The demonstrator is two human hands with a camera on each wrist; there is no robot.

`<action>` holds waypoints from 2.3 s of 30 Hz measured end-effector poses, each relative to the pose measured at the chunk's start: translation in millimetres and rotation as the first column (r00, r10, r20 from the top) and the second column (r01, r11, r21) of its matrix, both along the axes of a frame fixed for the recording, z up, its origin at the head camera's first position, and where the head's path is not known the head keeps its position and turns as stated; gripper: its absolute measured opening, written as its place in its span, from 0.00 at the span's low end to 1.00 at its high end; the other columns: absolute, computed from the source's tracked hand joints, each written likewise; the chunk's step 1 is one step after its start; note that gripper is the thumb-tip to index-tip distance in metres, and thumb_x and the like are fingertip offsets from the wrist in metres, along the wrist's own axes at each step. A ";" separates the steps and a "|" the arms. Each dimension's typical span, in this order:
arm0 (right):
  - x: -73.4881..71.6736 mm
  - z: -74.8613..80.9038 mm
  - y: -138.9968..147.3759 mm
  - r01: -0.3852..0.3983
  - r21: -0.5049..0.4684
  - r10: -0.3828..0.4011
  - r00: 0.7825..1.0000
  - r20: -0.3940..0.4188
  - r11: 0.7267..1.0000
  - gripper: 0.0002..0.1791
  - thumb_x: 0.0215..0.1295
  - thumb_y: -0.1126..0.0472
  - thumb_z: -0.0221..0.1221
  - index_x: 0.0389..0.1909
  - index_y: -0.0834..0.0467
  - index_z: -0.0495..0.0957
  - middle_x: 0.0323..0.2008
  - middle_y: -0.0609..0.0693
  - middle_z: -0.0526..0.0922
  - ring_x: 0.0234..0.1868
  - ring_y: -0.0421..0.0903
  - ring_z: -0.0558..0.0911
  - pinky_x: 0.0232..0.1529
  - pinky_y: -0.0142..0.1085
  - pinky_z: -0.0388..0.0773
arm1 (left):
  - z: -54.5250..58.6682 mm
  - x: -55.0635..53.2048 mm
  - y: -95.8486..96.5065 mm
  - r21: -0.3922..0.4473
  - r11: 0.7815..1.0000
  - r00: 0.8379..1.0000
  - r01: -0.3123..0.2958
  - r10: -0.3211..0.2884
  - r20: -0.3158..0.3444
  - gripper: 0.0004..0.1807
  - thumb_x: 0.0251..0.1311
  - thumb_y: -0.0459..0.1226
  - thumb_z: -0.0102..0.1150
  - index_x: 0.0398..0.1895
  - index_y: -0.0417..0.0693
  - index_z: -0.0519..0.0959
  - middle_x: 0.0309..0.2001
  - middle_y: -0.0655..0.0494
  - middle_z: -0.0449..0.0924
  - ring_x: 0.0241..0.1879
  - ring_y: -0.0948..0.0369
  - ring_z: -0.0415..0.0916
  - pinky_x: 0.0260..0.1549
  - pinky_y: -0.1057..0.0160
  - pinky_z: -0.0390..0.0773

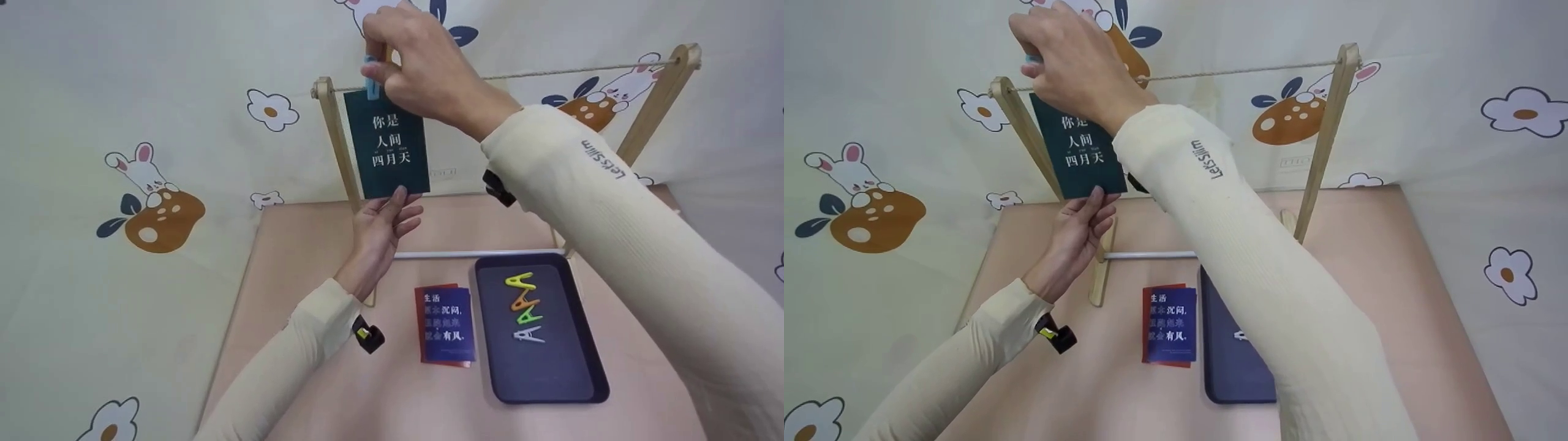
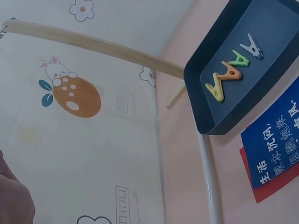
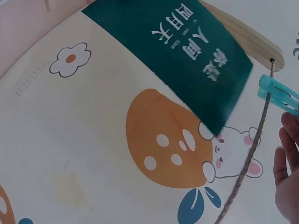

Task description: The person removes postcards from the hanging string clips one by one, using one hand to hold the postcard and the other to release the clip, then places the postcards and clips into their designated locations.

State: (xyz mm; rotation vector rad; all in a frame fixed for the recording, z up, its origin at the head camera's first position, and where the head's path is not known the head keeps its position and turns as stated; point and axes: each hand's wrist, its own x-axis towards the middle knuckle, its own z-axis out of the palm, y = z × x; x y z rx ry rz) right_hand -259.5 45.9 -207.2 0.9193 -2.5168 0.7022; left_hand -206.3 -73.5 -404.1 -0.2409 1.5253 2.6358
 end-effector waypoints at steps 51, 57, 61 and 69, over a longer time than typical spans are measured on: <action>38.2 -75.9 93.3 -0.068 -0.521 0.201 0.958 0.203 0.851 0.19 0.65 0.65 0.65 0.56 0.63 0.80 0.47 0.53 0.86 0.44 0.39 0.84 0.52 0.27 0.81 | -70.1 70.2 22.9 -0.183 0.980 0.993 0.077 -0.060 0.098 0.17 0.66 0.42 0.64 0.50 0.38 0.79 0.39 0.50 0.90 0.18 0.68 0.79 0.19 0.72 0.80; 46.5 -100.0 101.8 -0.075 -0.568 0.259 0.933 0.251 0.819 0.21 0.62 0.69 0.66 0.57 0.64 0.79 0.48 0.54 0.87 0.44 0.41 0.86 0.50 0.28 0.83 | -89.5 76.6 22.1 -0.228 0.971 0.994 0.068 -0.046 0.101 0.19 0.65 0.44 0.65 0.49 0.38 0.80 0.38 0.51 0.91 0.18 0.67 0.79 0.19 0.71 0.81; 53.8 -113.6 108.1 -0.059 -0.559 0.271 0.913 0.305 0.827 0.21 0.62 0.70 0.66 0.57 0.64 0.79 0.47 0.54 0.87 0.46 0.41 0.86 0.50 0.29 0.84 | -99.1 79.5 27.8 -0.228 0.972 0.993 0.056 -0.030 0.114 0.18 0.64 0.43 0.66 0.47 0.37 0.80 0.36 0.50 0.91 0.17 0.68 0.78 0.18 0.72 0.79; 69.3 -147.2 121.9 -0.007 -0.501 0.245 0.878 0.411 0.865 0.20 0.62 0.68 0.67 0.55 0.62 0.79 0.47 0.55 0.87 0.44 0.45 0.86 0.49 0.26 0.82 | -117.3 86.1 37.6 -0.185 0.982 0.984 0.034 0.000 0.179 0.14 0.64 0.40 0.66 0.42 0.36 0.81 0.38 0.44 0.90 0.16 0.68 0.76 0.15 0.72 0.76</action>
